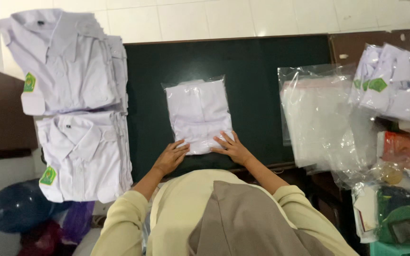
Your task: The person places folded white shirts into clear plastic bags, smooths the bags, and stacks the packaged shirts on a table.
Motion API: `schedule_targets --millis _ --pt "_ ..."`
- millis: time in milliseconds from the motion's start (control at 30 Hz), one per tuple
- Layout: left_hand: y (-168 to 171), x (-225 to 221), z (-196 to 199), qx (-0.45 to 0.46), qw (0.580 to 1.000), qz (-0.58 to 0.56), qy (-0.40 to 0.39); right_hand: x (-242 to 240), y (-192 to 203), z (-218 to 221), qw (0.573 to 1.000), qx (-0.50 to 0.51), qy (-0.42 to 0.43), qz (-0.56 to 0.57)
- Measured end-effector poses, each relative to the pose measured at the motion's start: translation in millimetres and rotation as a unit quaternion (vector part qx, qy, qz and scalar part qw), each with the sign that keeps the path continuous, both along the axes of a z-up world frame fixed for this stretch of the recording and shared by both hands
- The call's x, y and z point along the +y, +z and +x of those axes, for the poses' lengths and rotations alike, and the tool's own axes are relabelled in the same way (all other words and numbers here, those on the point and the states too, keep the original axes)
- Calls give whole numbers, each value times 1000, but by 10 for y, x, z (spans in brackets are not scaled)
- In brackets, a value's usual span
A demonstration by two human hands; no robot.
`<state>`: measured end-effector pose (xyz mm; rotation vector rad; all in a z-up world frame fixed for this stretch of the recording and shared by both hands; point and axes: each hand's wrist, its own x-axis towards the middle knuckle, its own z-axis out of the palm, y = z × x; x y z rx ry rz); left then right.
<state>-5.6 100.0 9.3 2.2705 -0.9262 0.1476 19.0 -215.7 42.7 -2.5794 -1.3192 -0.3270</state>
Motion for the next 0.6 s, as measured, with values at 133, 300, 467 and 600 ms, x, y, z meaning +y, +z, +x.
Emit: schedule_targets --millis 133,300,467,600 --pt "-45 -89 -47 79 994 -40 64 7 8 0 999 23 -27 10" --pt "42 -114 -137 25 996 1 84 1 66 27 999 42 -22 13" --pt "99 -120 -140 -15 996 62 54 17 116 38 998 58 -30 19" --pt "113 -117 -116 -46 993 98 53 72 138 30 998 51 -32 25"
